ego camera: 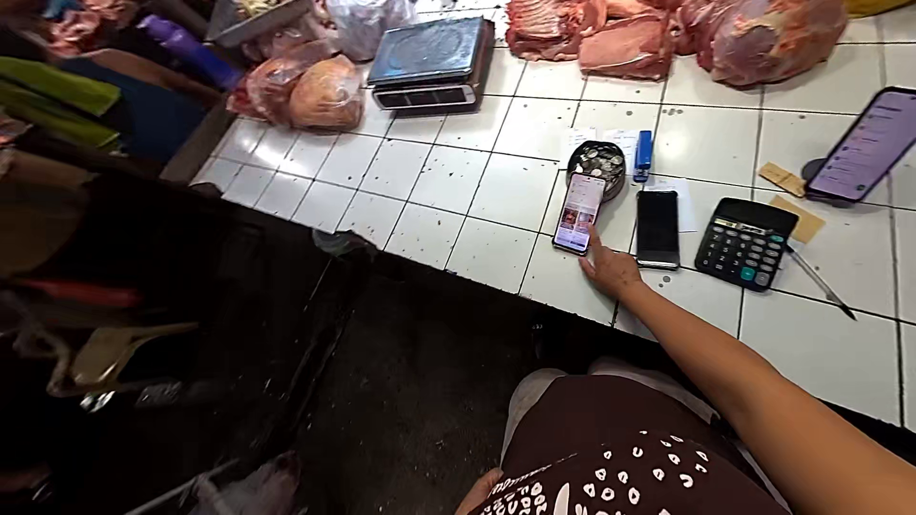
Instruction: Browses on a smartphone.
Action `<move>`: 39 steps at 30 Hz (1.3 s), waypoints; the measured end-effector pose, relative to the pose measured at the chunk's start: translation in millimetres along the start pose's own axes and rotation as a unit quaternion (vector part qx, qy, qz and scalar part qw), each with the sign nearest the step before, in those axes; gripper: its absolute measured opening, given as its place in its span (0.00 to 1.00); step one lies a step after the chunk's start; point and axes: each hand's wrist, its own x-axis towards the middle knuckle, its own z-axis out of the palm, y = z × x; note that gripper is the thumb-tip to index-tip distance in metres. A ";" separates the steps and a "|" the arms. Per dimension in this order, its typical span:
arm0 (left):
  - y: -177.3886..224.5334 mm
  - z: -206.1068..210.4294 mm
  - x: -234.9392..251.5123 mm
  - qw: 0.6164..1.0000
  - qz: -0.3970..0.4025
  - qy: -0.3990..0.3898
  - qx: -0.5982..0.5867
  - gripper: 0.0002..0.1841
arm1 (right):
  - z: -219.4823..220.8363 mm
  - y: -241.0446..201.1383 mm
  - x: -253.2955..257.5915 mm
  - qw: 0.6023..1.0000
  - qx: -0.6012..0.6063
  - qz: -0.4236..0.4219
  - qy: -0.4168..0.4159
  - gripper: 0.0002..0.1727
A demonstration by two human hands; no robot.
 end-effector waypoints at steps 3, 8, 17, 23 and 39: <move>-30.1 44.1 -36.5 0.985 0.127 0.055 -0.098 0.13 | 10.8 9.2 0.4 0.998 -0.014 -0.055 0.033 0.41; -49.5 80.8 -56.6 0.973 0.064 0.096 -0.198 0.10 | 5.9 7.9 0.5 0.997 -0.047 -0.055 -0.001 0.37; -92.8 35.1 22.8 0.975 0.018 -0.021 -0.221 0.11 | 4.6 2.7 -5.7 0.998 -0.061 -0.029 0.002 0.39; -20.3 -7.0 26.0 0.912 -0.140 -0.081 -0.376 0.15 | 4.4 0.2 -7.0 0.996 -0.080 -0.024 -0.027 0.35; 204.1 -104.2 -9.5 0.940 -0.212 -0.027 -0.266 0.18 | 8.2 -17.8 1.5 0.993 -0.025 0.112 0.039 0.42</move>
